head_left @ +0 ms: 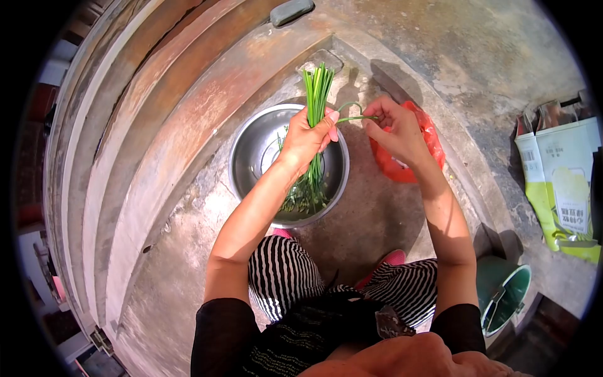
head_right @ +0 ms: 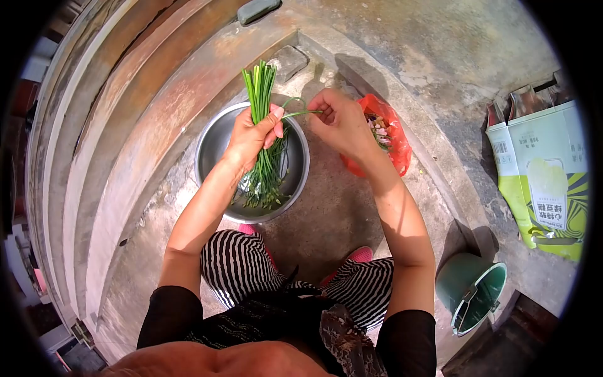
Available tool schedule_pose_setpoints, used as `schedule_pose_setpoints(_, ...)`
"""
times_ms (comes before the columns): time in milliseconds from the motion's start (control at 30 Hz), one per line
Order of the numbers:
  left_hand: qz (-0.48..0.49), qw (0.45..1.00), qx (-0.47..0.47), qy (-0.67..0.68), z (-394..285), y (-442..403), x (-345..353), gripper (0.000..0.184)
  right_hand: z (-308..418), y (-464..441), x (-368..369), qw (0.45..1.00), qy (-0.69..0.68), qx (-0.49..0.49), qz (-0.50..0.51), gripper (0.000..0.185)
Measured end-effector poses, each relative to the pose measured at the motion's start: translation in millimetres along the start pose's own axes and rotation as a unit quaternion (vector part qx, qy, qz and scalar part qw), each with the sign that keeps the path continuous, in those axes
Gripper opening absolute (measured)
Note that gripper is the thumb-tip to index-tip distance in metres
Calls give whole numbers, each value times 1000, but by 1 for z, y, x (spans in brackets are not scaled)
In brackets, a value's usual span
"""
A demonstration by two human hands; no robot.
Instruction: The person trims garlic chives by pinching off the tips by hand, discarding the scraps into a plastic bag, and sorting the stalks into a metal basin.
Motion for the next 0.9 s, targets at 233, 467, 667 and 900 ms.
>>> schedule_pose_setpoints(233, -8, 1000, -20, -15, 4, 3, 3, 11, 15, 2, 4, 976, 215, -41, -12, 15)
schedule_pose_setpoints(467, 36, 998, -48, 17, 10, 6, 3, 10, -20, 7, -73, 953, 198, 125, -192, 14)
schedule_pose_setpoints(667, 61, 995, -74, -10, 17, 7, 9, 10, -23, 12, -77, 892, 417, 134, -114, 20)
schedule_pose_setpoints(900, 66, 995, -71, -14, 19, 5, 11, 11, 9, 3, -20, 991, 84, 85, 66, 19)
Point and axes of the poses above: each hand's wrist, its own y-axis away from the middle knuckle, its own x-axis out of the palm, z = x × y, the point moved 7 cm from there along -y, towards the middle knuckle, and after that the axes turned 5 degrees about z, right-handed, at the moved point
